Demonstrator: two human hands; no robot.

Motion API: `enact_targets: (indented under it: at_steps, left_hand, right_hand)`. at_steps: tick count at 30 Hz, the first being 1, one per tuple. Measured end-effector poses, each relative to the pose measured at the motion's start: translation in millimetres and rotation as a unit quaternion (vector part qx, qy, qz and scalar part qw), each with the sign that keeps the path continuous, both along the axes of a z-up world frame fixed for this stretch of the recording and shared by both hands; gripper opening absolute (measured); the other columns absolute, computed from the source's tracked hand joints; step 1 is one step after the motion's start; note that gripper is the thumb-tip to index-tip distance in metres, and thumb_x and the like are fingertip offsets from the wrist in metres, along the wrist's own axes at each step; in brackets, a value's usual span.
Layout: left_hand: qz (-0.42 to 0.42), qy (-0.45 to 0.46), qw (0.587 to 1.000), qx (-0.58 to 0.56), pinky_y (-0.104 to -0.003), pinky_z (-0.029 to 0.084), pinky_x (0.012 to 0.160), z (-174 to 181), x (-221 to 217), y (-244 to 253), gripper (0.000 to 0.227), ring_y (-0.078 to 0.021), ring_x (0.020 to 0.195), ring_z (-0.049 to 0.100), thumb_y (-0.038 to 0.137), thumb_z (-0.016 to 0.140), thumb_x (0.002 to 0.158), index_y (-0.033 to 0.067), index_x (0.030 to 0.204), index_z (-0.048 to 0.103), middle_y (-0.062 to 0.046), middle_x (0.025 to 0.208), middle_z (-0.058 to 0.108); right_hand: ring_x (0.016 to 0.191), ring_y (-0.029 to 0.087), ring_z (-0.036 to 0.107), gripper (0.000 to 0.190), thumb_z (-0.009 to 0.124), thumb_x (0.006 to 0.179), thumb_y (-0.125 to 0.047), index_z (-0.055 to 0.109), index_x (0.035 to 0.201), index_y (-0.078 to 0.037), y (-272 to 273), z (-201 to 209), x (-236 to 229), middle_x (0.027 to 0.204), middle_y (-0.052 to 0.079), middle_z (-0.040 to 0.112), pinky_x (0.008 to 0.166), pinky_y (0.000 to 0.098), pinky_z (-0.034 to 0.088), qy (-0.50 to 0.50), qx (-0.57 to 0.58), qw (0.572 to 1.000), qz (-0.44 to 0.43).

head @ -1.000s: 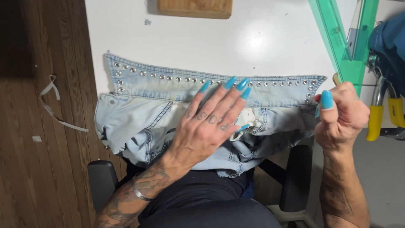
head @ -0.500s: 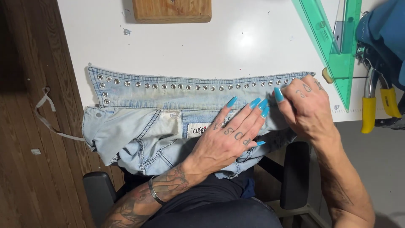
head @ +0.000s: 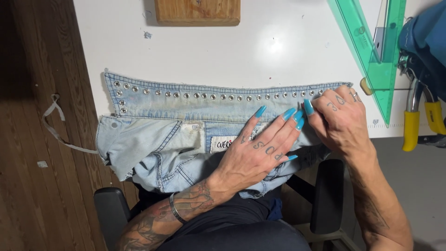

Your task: Marking points on a denim garment for hardware placement using a ruler and pen

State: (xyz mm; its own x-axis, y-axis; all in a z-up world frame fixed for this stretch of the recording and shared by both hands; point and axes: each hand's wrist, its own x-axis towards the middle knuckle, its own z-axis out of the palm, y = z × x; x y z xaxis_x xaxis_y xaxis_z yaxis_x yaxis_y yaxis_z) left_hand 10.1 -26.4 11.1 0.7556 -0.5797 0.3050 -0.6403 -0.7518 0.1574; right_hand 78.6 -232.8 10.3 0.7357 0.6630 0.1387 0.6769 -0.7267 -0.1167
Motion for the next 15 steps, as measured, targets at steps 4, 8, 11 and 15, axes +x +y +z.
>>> enact_targets:
  at_steps: [4,8,11,15]
  left_hand:
    - [0.008,-0.001,1.0,0.015,-0.042,0.033,0.1,-1.5,0.5,-0.9,0.045,-0.0144,0.125,0.034,0.039,0.044,0.092,0.0132,0.129,0.043,-0.003,0.132,0.042]
    - [0.014,0.004,1.0,0.013,-0.041,0.031,0.101,-0.7,-0.7,-1.0,0.044,-0.0142,0.125,0.034,0.038,0.042,0.093,0.0128,0.13,0.041,-0.003,0.133,0.041]
    - [0.013,0.009,1.0,0.007,-0.041,0.031,0.102,-0.2,-0.6,-1.3,0.043,-0.0149,0.126,0.033,0.035,0.039,0.094,0.012,0.13,0.041,-0.005,0.134,0.04]
    - [0.014,-0.023,1.0,-0.011,-0.04,0.035,0.099,2.8,0.9,1.6,0.036,-0.0147,0.123,0.039,0.017,0.037,0.092,0.012,0.126,0.046,-0.004,0.13,0.045]
  right_hand:
    - [0.065,0.027,0.037,0.019,0.054,0.09,-0.011,0.046,0.074,-0.004,-0.9,-1.4,1.1,0.071,0.009,0.048,0.057,0.0367,0.032,-0.005,0.001,1.0,0.005]
    - [0.064,0.026,0.037,0.019,0.054,0.091,-0.013,0.047,0.075,-0.005,-1.3,-2.7,0.4,0.071,0.008,0.048,0.055,0.036,0.03,-0.011,-0.012,1.0,0.007]
    - [0.065,0.025,0.037,0.018,0.055,0.09,-0.014,0.047,0.076,-0.005,-1.7,-2.6,0.5,0.072,0.009,0.048,0.055,0.0356,0.03,-0.02,-0.02,1.0,0.013]
    - [0.063,0.025,0.037,0.016,0.057,0.087,-0.011,0.047,0.076,-0.006,-0.8,-3.0,0.0,0.069,0.008,0.044,0.057,0.035,0.03,-0.045,-0.027,0.998,0.03]
